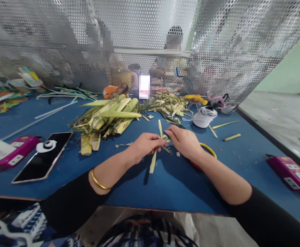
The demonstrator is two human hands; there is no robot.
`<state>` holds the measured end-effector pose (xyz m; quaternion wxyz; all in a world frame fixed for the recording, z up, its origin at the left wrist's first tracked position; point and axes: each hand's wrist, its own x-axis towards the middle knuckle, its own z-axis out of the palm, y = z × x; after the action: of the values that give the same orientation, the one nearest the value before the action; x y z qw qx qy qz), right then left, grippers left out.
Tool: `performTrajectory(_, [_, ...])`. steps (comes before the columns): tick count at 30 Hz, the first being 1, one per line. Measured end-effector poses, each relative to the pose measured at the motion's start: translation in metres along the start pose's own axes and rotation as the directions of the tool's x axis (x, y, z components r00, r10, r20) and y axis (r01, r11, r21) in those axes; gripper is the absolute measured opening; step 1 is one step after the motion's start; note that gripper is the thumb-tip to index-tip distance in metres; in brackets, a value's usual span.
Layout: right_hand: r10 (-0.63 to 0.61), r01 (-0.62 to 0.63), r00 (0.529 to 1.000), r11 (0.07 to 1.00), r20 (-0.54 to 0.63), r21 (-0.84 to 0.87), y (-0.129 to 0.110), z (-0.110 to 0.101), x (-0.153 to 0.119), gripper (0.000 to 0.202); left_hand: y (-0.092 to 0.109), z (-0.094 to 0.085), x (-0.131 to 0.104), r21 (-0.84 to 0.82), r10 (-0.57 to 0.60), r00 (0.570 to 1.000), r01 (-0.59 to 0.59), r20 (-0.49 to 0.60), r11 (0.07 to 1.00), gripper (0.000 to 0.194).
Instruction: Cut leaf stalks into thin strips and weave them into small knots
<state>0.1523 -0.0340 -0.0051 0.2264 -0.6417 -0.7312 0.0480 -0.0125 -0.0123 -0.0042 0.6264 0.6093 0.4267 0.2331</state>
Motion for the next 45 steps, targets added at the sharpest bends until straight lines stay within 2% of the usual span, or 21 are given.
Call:
performTrajectory(3, [0.002, -0.002, 1.0, 1.0, -0.03, -0.02, 0.003, 0.003, 0.002, 0.018, 0.001, -0.001, 0.001, -0.026, -0.002, 0.999, 0.003, 0.035, 1.0, 0.018])
performTrajectory(6, [0.071, -0.074, 0.995, 0.996, -0.063, -0.051, 0.004, 0.001, 0.004, 0.015, -0.001, 0.0, 0.002, -0.048, 0.009, 0.999, -0.007, 0.039, 0.999, 0.016])
performTrajectory(12, [0.144, -0.146, 0.989, 0.986, -0.031, -0.082, 0.002, -0.004, 0.005, 0.014, -0.002, 0.0, 0.001, -0.076, -0.04, 0.999, 0.042, 0.017, 0.996, 0.015])
performTrajectory(17, [0.108, -0.11, 0.994, 0.988, -0.029, -0.112, 0.009, 0.001, 0.008, 0.014, -0.001, 0.0, 0.0, -0.119, -0.075, 0.997, 0.078, 0.024, 0.99, 0.015])
performTrajectory(19, [0.006, -0.026, 0.992, 0.987, -0.125, -0.158, 0.012, 0.001, 0.007, 0.014, -0.002, 0.0, 0.0, -0.13, -0.083, 0.997, 0.082, -0.003, 0.988, 0.014])
performTrajectory(20, [-0.079, 0.04, 0.974, 0.982, -0.21, -0.186, 0.012, 0.0, 0.006, 0.014, -0.002, 0.0, 0.0, -0.142, -0.083, 0.996, 0.079, -0.02, 0.987, 0.015])
performTrajectory(21, [-0.181, 0.118, 0.936, 0.969, -0.301, -0.215, 0.011, -0.002, 0.004, 0.015, -0.003, 0.001, 0.0, -0.16, -0.085, 0.996, 0.078, -0.036, 0.984, 0.016])
performTrajectory(23, [-0.389, 0.294, 0.813, 0.916, -0.433, -0.272, 0.006, -0.006, -0.001, 0.015, -0.004, 0.001, 0.001, -0.216, -0.094, 0.994, 0.08, -0.059, 0.973, 0.019])
performTrajectory(24, [-0.488, 0.388, 0.749, 0.871, -0.449, -0.301, 0.003, -0.007, -0.004, 0.016, -0.004, 0.002, 0.001, -0.254, -0.101, 0.993, 0.083, -0.058, 0.964, 0.02])
performTrajectory(25, [-0.587, 0.483, 0.689, 0.809, -0.425, -0.334, -0.002, -0.008, -0.007, 0.017, -0.005, 0.002, 0.002, -0.3, -0.104, 0.993, 0.084, -0.053, 0.95, 0.02])
performTrajectory(27, [-0.754, 0.647, 0.591, 0.656, -0.288, -0.39, -0.011, -0.007, -0.013, 0.019, -0.007, 0.001, 0.003, -0.397, -0.099, 0.994, 0.077, -0.037, 0.915, 0.018])
performTrajectory(29, [-0.827, 0.727, 0.549, 0.543, -0.12, -0.42, -0.018, -0.004, -0.016, 0.02, -0.01, 0.001, 0.006, -0.461, -0.092, 0.995, 0.066, -0.035, 0.885, 0.017])
performTrajectory(32, [-0.806, 0.724, 0.592, 0.514, 0.03, -0.46, -0.022, 0.003, -0.018, 0.02, -0.014, 0.001, 0.01, -0.473, -0.106, 0.992, 0.064, -0.064, 0.879, 0.018])
performTrajectory(34, [-0.78, 0.707, 0.621, 0.514, 0.078, -0.486, -0.023, 0.007, -0.018, 0.019, -0.015, 0.002, 0.012, -0.467, -0.124, 0.989, 0.074, -0.077, 0.881, 0.016])
performTrajectory(36, [-0.775, 0.704, 0.625, 0.509, 0.091, -0.496, -0.022, 0.009, -0.019, 0.019, -0.015, 0.003, 0.012, -0.466, -0.141, 0.988, 0.096, -0.063, 0.879, 0.015])
performTrajectory(40, [-0.79, 0.683, 0.613, 0.523, 0.012, -0.51, -0.021, 0.01, -0.017, 0.024, -0.01, 0.002, 0.008, -0.471, -0.135, 0.991, 0.114, -0.011, 0.875, 0.016])
performTrajectory(43, [-0.777, 0.65, 0.626, 0.565, -0.064, -0.509, -0.02, 0.008, -0.016, 0.029, -0.005, -0.002, 0.005, -0.473, -0.091, 0.996, 0.075, -0.011, 0.878, 0.012])
performTrajectory(45, [-0.783, 0.654, 0.614, 0.574, -0.098, -0.492, -0.021, 0.006, -0.017, 0.032, -0.002, -0.005, 0.004, -0.464, -0.064, 0.998, 0.051, -0.011, 0.885, 0.012])
